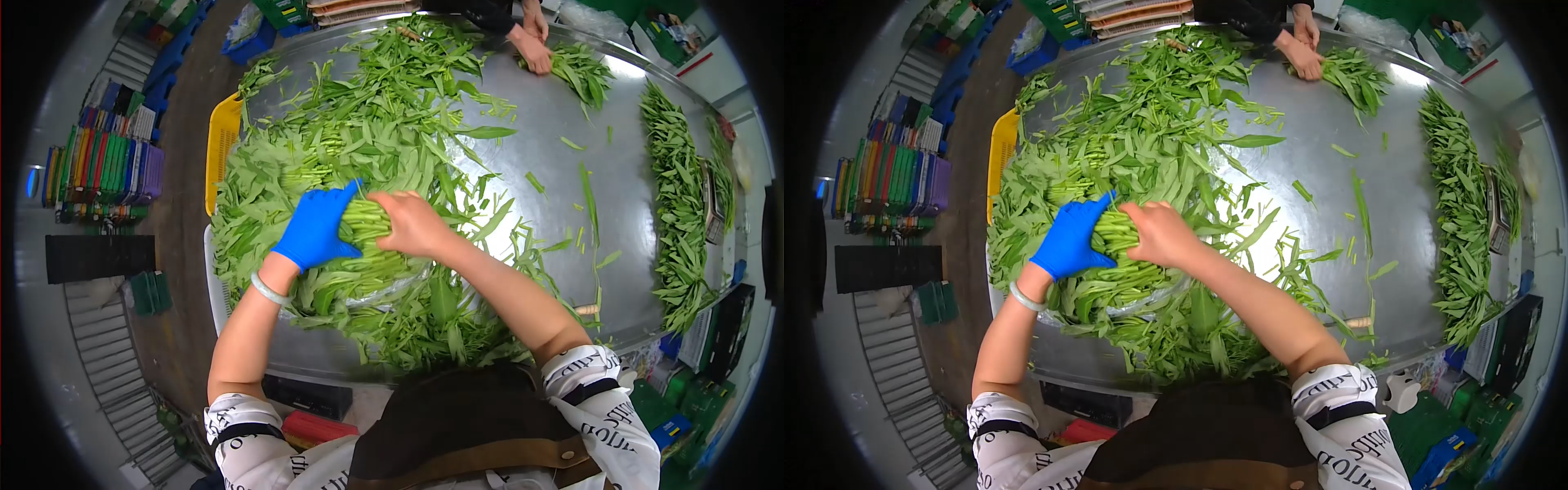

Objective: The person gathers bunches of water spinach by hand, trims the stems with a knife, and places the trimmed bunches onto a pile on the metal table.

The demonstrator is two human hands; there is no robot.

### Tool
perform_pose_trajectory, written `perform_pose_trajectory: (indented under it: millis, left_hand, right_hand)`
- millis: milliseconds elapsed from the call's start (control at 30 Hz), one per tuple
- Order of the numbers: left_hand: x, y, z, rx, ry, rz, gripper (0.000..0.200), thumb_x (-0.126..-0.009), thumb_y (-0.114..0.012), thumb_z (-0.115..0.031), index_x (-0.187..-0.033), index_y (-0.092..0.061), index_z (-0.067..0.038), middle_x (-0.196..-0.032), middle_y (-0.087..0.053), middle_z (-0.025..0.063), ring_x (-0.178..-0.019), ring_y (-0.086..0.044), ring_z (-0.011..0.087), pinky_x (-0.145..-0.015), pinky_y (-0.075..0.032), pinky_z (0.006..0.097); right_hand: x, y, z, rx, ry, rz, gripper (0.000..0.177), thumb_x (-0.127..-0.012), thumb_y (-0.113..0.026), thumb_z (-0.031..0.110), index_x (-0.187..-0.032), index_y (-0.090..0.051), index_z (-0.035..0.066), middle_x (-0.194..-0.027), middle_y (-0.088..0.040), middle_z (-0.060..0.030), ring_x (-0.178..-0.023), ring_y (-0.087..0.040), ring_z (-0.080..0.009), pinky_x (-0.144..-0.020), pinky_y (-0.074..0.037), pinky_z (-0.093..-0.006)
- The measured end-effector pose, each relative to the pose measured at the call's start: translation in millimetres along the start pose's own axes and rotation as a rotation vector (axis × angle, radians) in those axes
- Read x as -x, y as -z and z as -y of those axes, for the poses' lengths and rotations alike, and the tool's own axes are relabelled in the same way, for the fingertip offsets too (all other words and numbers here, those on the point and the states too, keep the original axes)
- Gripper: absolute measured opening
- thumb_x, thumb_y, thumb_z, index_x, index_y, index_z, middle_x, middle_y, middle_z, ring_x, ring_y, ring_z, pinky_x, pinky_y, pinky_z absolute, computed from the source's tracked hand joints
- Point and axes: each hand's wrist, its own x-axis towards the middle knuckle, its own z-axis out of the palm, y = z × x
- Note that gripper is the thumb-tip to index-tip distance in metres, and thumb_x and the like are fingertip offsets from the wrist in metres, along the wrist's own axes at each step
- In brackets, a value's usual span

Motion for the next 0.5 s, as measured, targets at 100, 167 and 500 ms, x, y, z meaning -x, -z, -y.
perform_pose_trajectory:
  millis: [100,167,500]
  left_hand:
    - [0,16,5,0.191,0.133,0.033,0.081,-0.061,-0.080,-0.020,-0.136,-0.049,-0.012,-0.105,-0.065,0.0185,-0.092,-0.063,0.0338,-0.086,-0.050,0.0395]
    - [1,29,14,0.418,0.236,0.075,0.080,-0.062,-0.078,-0.016,-0.137,-0.048,-0.013,-0.111,-0.064,0.0175,-0.097,-0.065,0.0289,-0.089,-0.050,0.0364]
    - [4,43,26,0.749,0.221,0.027,0.086,-0.064,-0.077,-0.007,-0.141,-0.041,-0.007,-0.134,-0.053,0.0102,-0.120,-0.050,0.0186,-0.106,-0.037,0.0343]
  right_hand:
    - [-8,22,21,-0.212,-0.026,-0.001,0.074,-0.066,-0.080,0.023,-0.130,-0.045,0.005,-0.103,-0.063,-0.0176,-0.099,-0.060,-0.0326,-0.097,-0.042,-0.0404]
    - [-13,32,25,-0.581,-0.109,0.029,0.079,-0.068,-0.081,0.024,-0.134,-0.042,0.006,-0.109,-0.063,-0.0158,-0.103,-0.059,-0.0287,-0.097,-0.042,-0.0382]
    - [-8,-21,17,-0.771,-0.201,0.037,0.050,-0.074,-0.078,0.020,-0.115,-0.058,-0.001,-0.094,-0.068,-0.0093,-0.083,-0.063,-0.0192,-0.078,-0.050,-0.0311]
